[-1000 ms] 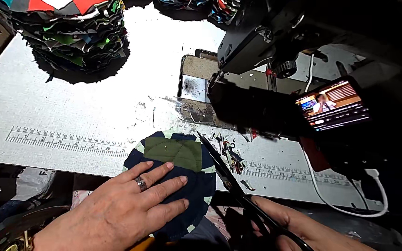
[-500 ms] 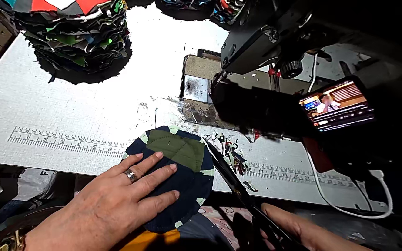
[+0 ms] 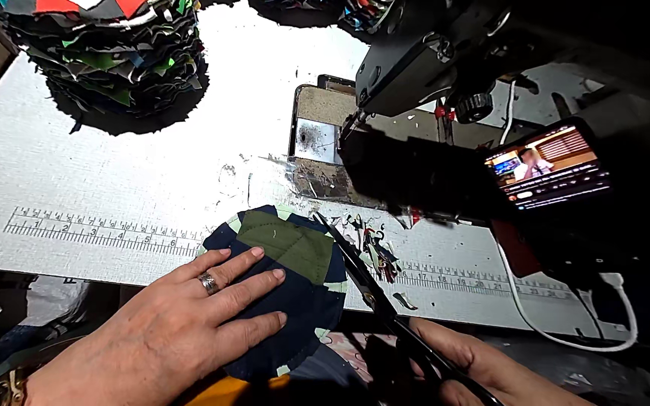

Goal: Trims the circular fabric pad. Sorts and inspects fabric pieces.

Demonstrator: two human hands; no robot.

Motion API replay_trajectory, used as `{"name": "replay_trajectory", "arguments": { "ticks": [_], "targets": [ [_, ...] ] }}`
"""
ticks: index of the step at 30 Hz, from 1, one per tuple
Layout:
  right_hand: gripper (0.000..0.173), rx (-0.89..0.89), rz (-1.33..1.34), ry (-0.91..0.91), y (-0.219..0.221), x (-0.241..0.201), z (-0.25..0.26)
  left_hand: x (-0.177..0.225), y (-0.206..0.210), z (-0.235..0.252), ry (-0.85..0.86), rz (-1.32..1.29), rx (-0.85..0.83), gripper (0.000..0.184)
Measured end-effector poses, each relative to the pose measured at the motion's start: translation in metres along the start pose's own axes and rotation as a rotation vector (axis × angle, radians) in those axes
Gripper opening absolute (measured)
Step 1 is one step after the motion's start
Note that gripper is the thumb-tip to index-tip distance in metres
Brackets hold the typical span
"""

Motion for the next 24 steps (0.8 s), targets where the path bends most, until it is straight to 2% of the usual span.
{"name": "replay_trajectory", "arguments": {
  "ticks": [6,11,15,18,20,22,24],
  "targets": [
    [0.037,0.058,-0.002,0.025,-0.004,-0.003,-0.001,0.0,-0.001,0.0,0.003,0.002,-0.007,0.043],
    [0.036,0.032,0.022,-0.006,-0.006,0.0,-0.004,-0.007,-0.009,-0.001,-0.024,-0.007,-0.016,0.044],
    [0.058,0.022,-0.041,-0.111,-0.016,-0.017,-0.016,-0.025,-0.03,-0.007,-0.118,0.045,0.062,0.044],
    [0.054,0.14,-0.071,-0.085,-0.042,-0.02,-0.032,-0.04,-0.042,-0.01,-0.262,0.106,0.071,0.04],
    [0.043,0.267,-0.176,-0.036,-0.067,-0.02,-0.044,-0.04,-0.048,-0.006,-0.327,0.109,0.054,0.05],
    [0.027,0.412,-0.267,0.017,-0.089,-0.02,-0.054,-0.036,-0.06,0.003,-0.331,0.085,0.103,0.058],
    [0.021,0.589,-0.306,0.031,-0.107,-0.019,-0.059,-0.036,-0.07,0.016,-0.292,0.058,0.16,0.053]
  ]
}}
Point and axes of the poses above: each hand's wrist, its own z-axis towards the middle knuckle, its own y-axis out of the palm, x = y × z, the point moved 10 cm from there along z, towards the middle knuckle, and after that the axes turned 11 degrees about -z, right-handed, at the moved point
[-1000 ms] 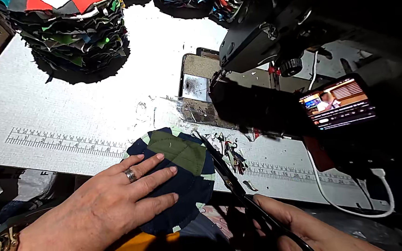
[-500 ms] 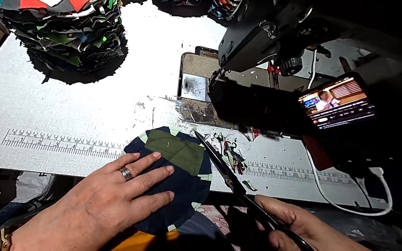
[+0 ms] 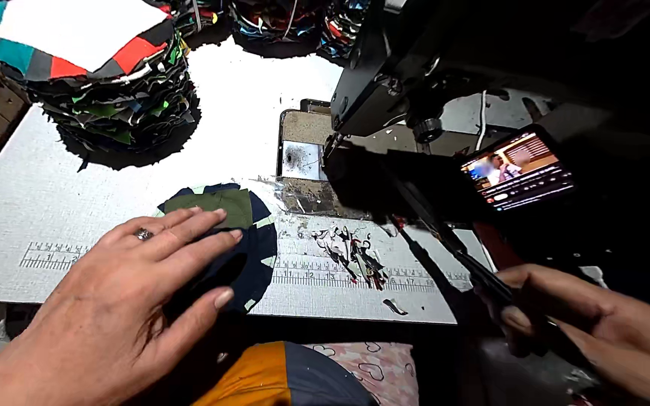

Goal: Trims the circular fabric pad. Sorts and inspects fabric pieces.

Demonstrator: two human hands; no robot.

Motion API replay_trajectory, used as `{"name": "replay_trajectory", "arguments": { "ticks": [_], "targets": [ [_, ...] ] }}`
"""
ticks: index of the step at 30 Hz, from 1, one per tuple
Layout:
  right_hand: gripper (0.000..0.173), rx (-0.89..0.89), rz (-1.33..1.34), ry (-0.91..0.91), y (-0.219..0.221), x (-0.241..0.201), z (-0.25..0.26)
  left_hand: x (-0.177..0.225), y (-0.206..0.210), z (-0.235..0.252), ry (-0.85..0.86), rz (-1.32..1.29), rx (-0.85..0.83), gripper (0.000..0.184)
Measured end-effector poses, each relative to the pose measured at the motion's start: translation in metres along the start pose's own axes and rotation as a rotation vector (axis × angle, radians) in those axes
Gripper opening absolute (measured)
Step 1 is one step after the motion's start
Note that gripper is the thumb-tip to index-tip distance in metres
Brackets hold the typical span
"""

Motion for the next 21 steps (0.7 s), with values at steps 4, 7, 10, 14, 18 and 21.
{"name": "replay_trajectory", "arguments": {
  "ticks": [4,7,10,14,18,21],
  "targets": [
    [0.022,0.271,-0.216,-0.041,-0.012,-0.003,0.022,-0.007,0.019,0.025,0.013,0.062,0.01,0.048],
    [0.026,0.342,-0.41,-0.08,-0.011,-0.015,0.043,-0.024,0.046,0.028,-0.033,0.129,-0.058,0.057],
    [0.019,0.383,-0.523,-0.071,-0.006,-0.026,0.065,-0.03,0.054,0.025,-0.05,0.162,-0.06,0.064],
    [0.027,0.402,-0.633,-0.026,0.001,-0.038,0.096,-0.031,0.054,0.023,-0.077,0.169,-0.074,0.066],
    [0.022,0.398,-0.796,-0.004,0.004,-0.052,0.116,-0.031,0.054,0.024,-0.084,0.174,-0.087,0.065],
    [0.021,0.423,-0.859,-0.126,0.007,-0.055,0.116,-0.032,0.054,0.023,-0.092,0.165,-0.084,0.065]
  ]
}}
Point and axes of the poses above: each hand's wrist, its own z-axis towards the middle knuckle, its own y-axis out of the palm, x = y × z, the point moved 10 cm from there along z, towards the middle knuckle, and after that the axes turned 11 degrees about -z, right-handed, at the moved point
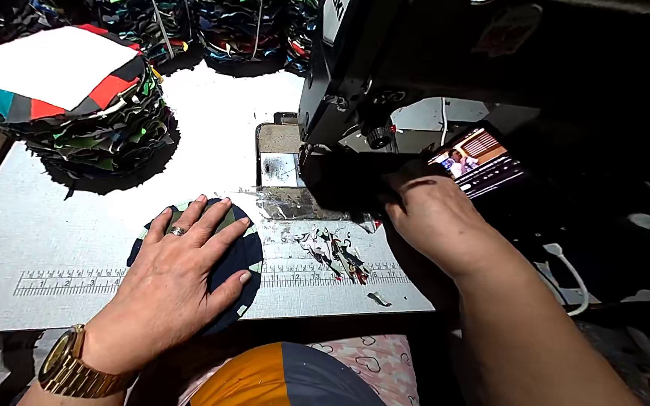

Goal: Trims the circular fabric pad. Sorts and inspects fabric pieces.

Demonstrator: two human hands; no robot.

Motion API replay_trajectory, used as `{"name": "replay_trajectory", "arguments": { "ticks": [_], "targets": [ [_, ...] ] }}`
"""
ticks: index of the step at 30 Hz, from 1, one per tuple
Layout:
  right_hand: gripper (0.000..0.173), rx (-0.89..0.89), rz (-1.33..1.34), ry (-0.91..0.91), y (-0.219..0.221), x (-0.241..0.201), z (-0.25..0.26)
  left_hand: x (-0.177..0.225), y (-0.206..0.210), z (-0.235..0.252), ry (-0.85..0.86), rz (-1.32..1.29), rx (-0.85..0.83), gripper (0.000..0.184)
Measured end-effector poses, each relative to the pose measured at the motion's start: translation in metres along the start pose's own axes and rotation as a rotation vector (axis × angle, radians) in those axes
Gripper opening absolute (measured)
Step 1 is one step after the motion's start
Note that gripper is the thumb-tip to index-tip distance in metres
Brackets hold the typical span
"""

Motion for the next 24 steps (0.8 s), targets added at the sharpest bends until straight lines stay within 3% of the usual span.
{"name": "replay_trajectory", "arguments": {
  "ticks": [4,10,13,18,24],
  "targets": [
    [0.041,0.067,0.088,0.003,-0.016,-0.005,-0.03,0.001,0.0,0.0,-0.002,-0.007,-0.004,0.065],
    [0.095,0.12,0.103,0.004,-0.01,-0.019,-0.102,0.001,0.001,0.002,0.008,-0.01,-0.007,0.065],
    [0.095,0.18,0.058,-0.003,-0.009,-0.029,-0.113,0.001,0.001,0.001,0.007,-0.014,-0.001,0.065],
    [0.097,0.133,0.002,-0.071,-0.003,-0.051,-0.081,0.0,0.002,0.001,0.0,-0.011,0.0,0.065],
    [0.095,0.062,0.049,-0.285,0.002,-0.091,-0.04,0.0,0.001,0.001,-0.003,-0.011,-0.004,0.065]
  ]
}}
Point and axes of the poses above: each hand's wrist, its own z-axis towards the middle knuckle, its own y-axis out of the palm, x = y × z, the point moved 10 cm from there along z, towards the middle knuckle, and after that the axes turned 11 degrees about -z, right-handed, at the moved point
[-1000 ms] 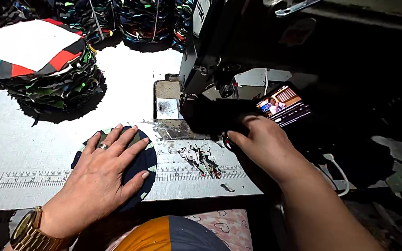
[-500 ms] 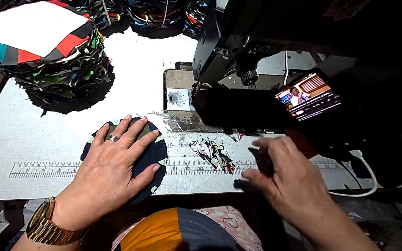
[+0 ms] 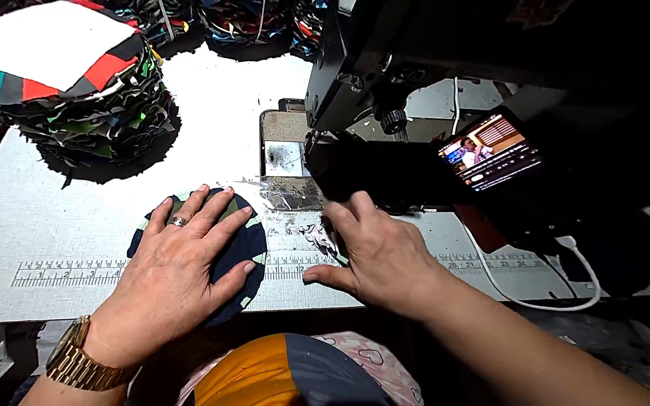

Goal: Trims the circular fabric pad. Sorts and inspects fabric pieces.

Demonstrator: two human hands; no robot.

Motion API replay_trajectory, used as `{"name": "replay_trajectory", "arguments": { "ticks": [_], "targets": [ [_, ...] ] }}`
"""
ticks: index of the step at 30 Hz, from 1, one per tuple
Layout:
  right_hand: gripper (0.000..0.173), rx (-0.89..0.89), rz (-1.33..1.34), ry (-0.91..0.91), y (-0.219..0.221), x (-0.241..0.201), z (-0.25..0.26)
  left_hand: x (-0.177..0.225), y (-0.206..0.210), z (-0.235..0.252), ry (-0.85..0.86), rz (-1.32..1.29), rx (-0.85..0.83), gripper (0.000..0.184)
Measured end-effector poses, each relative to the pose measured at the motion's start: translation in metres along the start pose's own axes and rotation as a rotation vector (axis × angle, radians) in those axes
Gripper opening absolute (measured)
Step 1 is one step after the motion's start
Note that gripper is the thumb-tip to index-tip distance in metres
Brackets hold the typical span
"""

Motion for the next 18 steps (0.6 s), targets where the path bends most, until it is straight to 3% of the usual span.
{"name": "replay_trajectory", "arguments": {
  "ticks": [6,10,13,15,18],
  "targets": [
    [0.039,-0.019,0.046,-0.211,0.003,-0.025,0.022,-0.001,0.0,0.0,-0.013,-0.006,-0.006,0.065],
    [0.02,0.135,0.113,-0.254,-0.001,-0.025,0.024,-0.001,-0.001,-0.001,-0.004,0.002,0.007,0.065],
    [0.025,0.186,0.332,-0.079,-0.007,0.005,0.025,0.001,-0.003,-0.002,0.013,-0.019,0.017,0.064],
    [0.027,0.182,0.639,0.109,-0.009,0.039,0.016,0.005,-0.009,-0.006,0.052,-0.09,0.052,0.061],
    [0.023,0.153,0.993,0.442,-0.017,0.089,-0.031,0.013,-0.024,-0.017,0.117,-0.148,0.125,0.059]
  ]
}}
Point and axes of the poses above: each hand's wrist, its own z-axis towards the middle knuckle, its own y-axis out of the palm, x = y × z, the point moved 10 cm from there along z, towards the middle knuckle, and after that the axes turned 11 degrees about -z, right-handed, at the moved point
